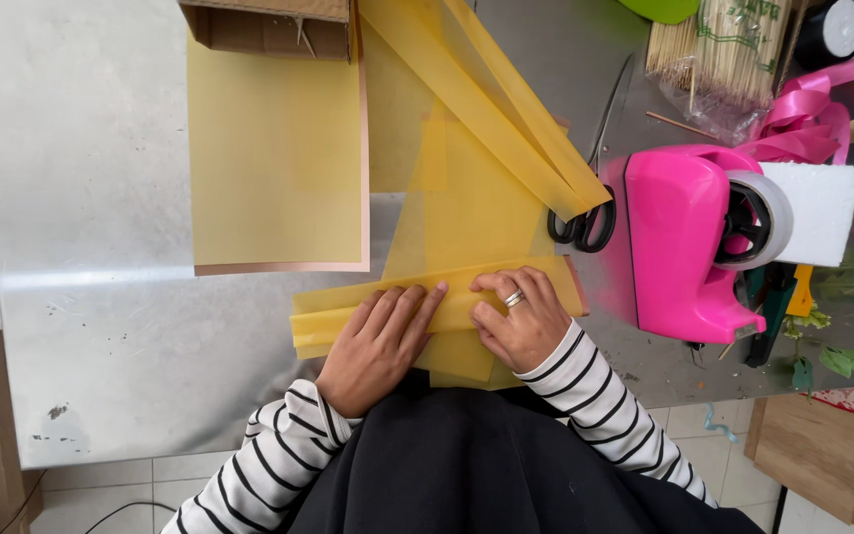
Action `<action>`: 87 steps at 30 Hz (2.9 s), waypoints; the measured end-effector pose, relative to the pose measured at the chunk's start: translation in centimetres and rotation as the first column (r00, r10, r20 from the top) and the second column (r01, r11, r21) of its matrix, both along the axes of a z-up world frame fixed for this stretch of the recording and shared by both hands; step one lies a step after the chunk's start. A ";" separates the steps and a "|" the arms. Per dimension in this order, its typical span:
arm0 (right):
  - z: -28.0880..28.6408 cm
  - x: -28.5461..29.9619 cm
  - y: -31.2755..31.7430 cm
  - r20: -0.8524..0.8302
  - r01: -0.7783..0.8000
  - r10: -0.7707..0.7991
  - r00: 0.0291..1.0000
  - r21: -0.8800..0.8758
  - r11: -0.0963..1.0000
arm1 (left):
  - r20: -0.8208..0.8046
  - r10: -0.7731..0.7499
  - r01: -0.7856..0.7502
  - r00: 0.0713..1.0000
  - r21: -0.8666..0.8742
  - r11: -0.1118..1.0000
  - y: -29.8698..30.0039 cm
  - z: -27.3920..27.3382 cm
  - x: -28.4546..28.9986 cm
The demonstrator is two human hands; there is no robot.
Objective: The person folds and tapes several sheets of yellow translucent paper by hand on a workspace to prepare for floral arrangement wrapping.
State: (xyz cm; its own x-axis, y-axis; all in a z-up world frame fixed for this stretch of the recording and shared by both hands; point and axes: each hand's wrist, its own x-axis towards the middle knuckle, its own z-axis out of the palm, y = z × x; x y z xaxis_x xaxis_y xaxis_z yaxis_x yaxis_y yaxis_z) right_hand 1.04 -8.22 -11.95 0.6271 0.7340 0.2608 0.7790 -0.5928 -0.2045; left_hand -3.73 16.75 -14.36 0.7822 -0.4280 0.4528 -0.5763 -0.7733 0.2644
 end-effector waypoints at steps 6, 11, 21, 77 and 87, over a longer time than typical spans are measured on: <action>0.4 1.0 0.3 -0.056 0.037 -0.036 0.998 0.019 0.999 | -0.030 0.013 -0.011 0.999 0.062 0.998 0.0 0.2 0.5; -0.2 1.4 -0.9 -0.050 0.069 -0.069 0.996 0.001 0.998 | -0.058 0.014 -0.010 0.998 0.078 0.997 0.0 0.1 0.6; -0.3 0.6 -1.9 -0.076 0.087 -0.088 0.993 -0.024 0.996 | 0.004 -0.007 0.006 1.000 0.096 0.995 0.3 1.3 1.0; 1.4 0.4 -2.5 0.116 0.150 -0.165 0.979 0.130 0.980 | -0.070 0.079 -0.070 0.994 0.131 0.989 -0.1 1.0 0.3; 1.9 1.4 -2.4 0.105 0.188 -0.193 0.976 0.057 0.981 | -0.025 0.063 -0.059 0.998 0.131 0.990 0.0 1.3 0.3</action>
State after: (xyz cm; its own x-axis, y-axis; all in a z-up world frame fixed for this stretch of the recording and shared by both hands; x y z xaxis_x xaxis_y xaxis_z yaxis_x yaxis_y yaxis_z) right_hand 2.45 -10.62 -10.03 0.7199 0.5894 0.3664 0.6719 -0.7242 -0.1551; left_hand -3.39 16.77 -13.07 0.8208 -0.4326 0.3731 -0.5202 -0.8358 0.1754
